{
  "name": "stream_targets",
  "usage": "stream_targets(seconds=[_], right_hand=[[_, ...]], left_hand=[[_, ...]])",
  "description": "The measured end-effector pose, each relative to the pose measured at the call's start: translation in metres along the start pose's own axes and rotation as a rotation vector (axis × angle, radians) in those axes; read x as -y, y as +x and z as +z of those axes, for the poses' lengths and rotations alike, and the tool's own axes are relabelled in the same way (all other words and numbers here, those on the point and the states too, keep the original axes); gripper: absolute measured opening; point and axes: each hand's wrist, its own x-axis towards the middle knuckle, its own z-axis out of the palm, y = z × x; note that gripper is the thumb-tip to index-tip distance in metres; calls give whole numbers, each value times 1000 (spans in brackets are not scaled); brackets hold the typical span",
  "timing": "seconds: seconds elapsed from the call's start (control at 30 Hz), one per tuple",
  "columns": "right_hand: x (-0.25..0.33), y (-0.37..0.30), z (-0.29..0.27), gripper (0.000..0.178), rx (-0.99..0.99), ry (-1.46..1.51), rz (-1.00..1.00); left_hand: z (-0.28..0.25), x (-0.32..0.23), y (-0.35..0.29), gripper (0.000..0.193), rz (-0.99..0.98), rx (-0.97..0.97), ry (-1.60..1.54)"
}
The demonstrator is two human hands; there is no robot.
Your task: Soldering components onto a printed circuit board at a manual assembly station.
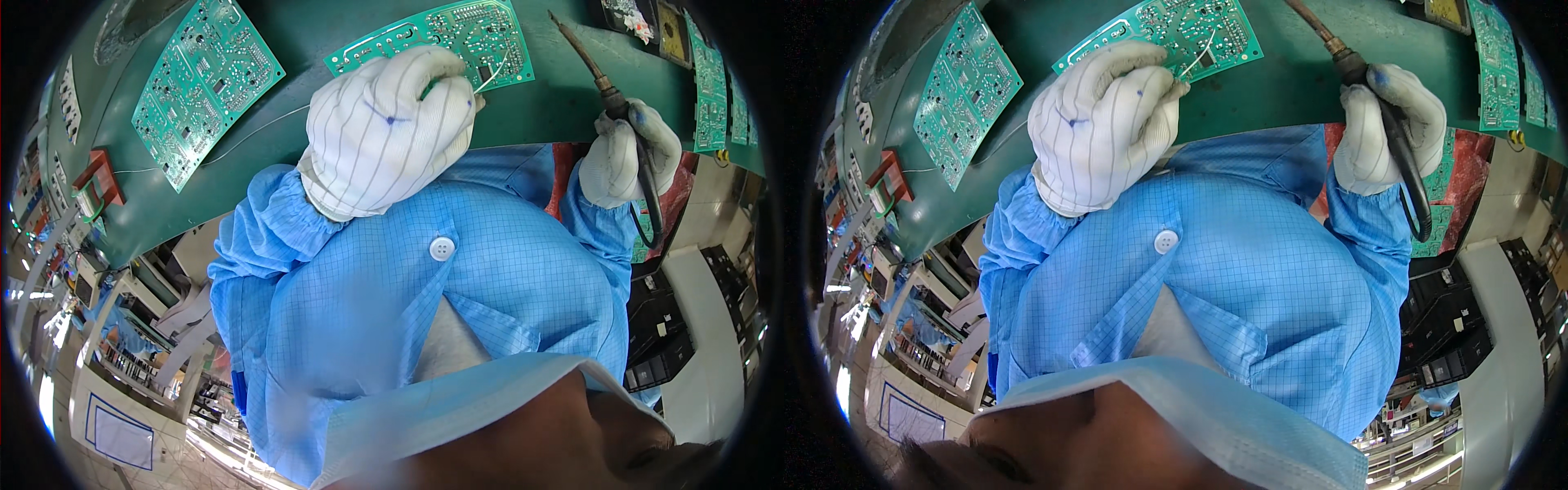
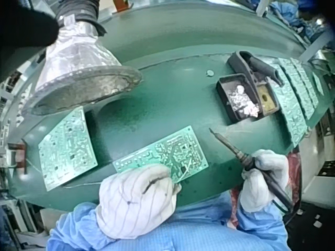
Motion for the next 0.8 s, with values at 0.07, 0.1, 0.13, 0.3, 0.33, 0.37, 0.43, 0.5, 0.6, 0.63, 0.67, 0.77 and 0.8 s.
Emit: stream_targets(seconds=[0.07, 0.1, 0.13, 0.3, 0.33, 0.37, 0.43, 0.5, 0.6, 0.63, 0.67, 0.77, 0.8], right_hand=[[1, -2, -2, 24, 79, 30, -14], [1, -3, -2, 24, 95, 25, -10], [0, -5, -1, 25, 64, 35, 6], [2, -10, 4, 28, -2, 63, 56], [4, -10, 5, 28, -14, 67, 81], [7, -9, 5, 28, -2, 68, 65], [12, -5, 4, 27, 246, 36, -80], [14, -1, 7, 29, 253, 9, -100], [11, 5, 15, 34, 211, 50, -285], [9, 4, 20, 33, 132, 24, -322], [9, 4, 22, 33, 130, 32, -352], [10, 3, 26, 30, 69, -55, -370], [10, 3, 26, 30, 83, -74, -373]], left_hand=[[4, 1, 3, 24, -9, -14, 22], [6, 1, 4, 23, -9, -23, 34], [7, 2, 5, 23, -10, -31, 47], [11, 5, 3, 22, -2, -28, 87], [12, 5, 3, 22, -15, -10, 75], [13, 6, 3, 22, -1, -26, 98], [14, 6, 3, 22, 32, -61, 148], [15, 6, 4, 22, 23, -59, 147], [16, 6, 4, 22, 10, -59, 154], [17, 6, 4, 22, 7, -62, 162], [17, 6, 3, 22, 4, -65, 170], [20, 8, 2, 23, 7, -80, 178], [22, 9, 1, 25, 14, -90, 177]])
